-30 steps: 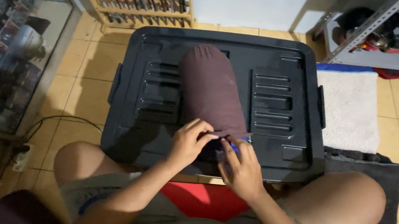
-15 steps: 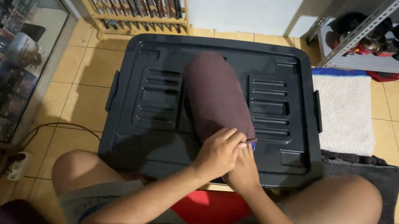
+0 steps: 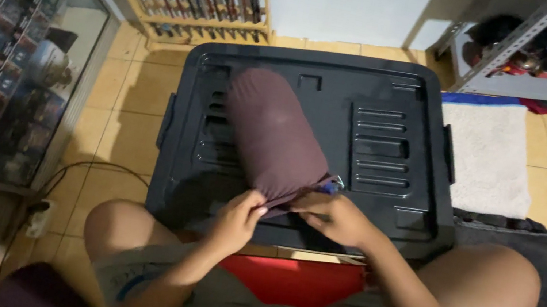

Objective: The person rolls a blue sleeping bag by hand on top of a plastic bin lid, then stuffs the rolled sleeping bag into a brown fabric pouch and secures it with a drawstring.

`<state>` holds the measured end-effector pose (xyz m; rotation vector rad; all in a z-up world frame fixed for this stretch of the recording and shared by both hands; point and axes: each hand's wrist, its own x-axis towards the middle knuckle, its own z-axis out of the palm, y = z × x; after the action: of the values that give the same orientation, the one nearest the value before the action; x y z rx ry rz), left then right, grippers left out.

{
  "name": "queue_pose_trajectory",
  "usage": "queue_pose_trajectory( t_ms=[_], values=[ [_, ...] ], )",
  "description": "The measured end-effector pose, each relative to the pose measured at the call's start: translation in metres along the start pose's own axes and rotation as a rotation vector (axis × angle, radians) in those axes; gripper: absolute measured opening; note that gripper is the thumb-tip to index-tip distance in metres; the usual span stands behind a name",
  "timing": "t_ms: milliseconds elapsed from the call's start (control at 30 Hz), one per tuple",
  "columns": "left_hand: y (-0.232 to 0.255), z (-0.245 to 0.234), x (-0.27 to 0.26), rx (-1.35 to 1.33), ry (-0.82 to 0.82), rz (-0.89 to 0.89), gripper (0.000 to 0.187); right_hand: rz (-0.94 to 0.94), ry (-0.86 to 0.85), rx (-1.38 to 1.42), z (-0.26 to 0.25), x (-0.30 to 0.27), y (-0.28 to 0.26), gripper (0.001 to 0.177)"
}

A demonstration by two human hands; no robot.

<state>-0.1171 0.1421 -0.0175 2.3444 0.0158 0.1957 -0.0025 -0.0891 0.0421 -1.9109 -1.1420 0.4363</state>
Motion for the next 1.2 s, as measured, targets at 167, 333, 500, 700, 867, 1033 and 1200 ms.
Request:
queue_pose_trajectory(
  t_ms=[167,333,500,700,867,1033,1200],
  values=[
    [-0.016,-0.012,-0.033,0.080,0.004,-0.200,0.016,0.485,0.057,-0.215,0.017,-0.037,0.047,0.028],
    [0.000,-0.018,-0.015,0.193,0.208,-0.004,0.021,0.520,0.074,-0.262,0.034,-0.026,0.040,0.028],
    [0.036,-0.022,0.024,0.353,0.393,0.252,0.043,0.501,0.121,-0.302,0.050,-0.018,0.042,0.035],
    [0.047,0.008,0.083,0.434,0.220,0.371,0.024,0.344,0.433,-0.287,0.068,-0.023,0.072,0.056],
    [0.047,0.040,0.117,0.477,0.186,0.378,0.016,0.292,0.476,-0.392,0.064,-0.019,0.033,0.061],
    [0.032,0.087,0.143,0.458,0.191,0.431,0.012,0.321,0.516,-0.384,0.080,-0.022,0.025,0.067],
    [0.049,0.112,0.131,0.433,0.294,0.354,0.014,0.469,0.371,-0.311,0.091,-0.021,0.018,0.069]
  ],
)
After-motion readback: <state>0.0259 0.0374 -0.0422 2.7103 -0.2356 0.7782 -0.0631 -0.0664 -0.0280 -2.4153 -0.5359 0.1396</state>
